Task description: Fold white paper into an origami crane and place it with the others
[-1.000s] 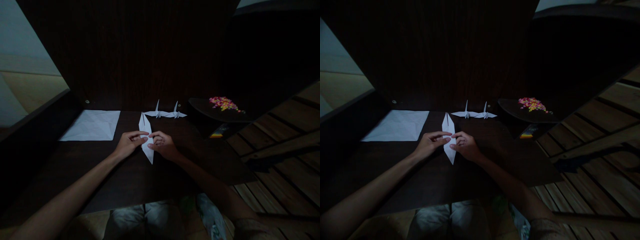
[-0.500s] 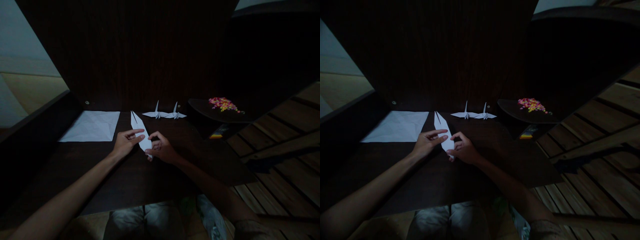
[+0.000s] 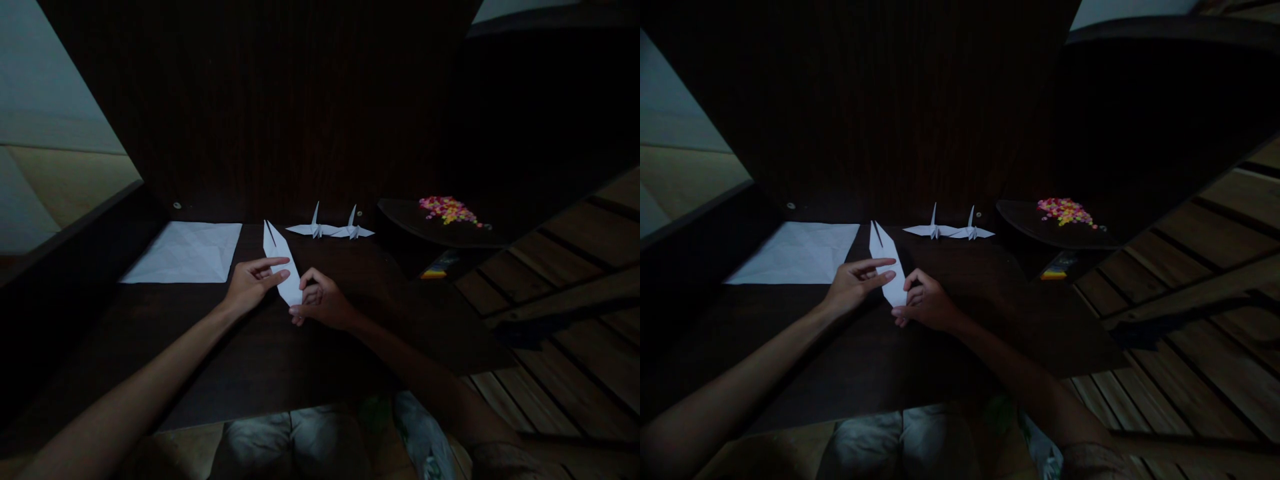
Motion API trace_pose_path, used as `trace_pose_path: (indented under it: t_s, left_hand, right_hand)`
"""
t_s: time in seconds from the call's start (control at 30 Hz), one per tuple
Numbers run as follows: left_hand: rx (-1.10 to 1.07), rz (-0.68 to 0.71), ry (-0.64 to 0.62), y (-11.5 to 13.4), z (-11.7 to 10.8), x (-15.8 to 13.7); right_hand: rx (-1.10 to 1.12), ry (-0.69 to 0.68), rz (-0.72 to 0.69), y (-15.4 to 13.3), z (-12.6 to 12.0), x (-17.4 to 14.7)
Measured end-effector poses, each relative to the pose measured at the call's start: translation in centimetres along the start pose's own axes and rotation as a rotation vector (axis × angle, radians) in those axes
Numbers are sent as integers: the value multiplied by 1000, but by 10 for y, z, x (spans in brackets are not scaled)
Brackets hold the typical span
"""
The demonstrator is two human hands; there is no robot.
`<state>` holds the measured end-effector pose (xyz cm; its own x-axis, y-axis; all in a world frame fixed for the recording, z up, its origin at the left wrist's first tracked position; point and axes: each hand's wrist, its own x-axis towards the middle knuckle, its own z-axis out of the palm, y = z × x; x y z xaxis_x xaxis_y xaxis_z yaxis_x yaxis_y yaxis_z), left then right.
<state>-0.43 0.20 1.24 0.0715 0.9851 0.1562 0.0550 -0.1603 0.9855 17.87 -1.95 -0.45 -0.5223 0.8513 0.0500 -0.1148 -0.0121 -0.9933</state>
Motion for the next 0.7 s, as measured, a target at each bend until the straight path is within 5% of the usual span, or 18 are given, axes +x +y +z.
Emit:
trace_pose_path:
  t_s: [0.2,0.47,0.7]
  left_hand:
    - [-43,-2,5,1,0,-1]
    - [-332,-71,-143,2,5,-4]
    - [-274,-176,-147,2,4,-3]
  right_hand:
    - [9,5,5,1,0,1]
    - [-34,169,87,2,-4,7]
    - [-61,124,124,0,-9,6]
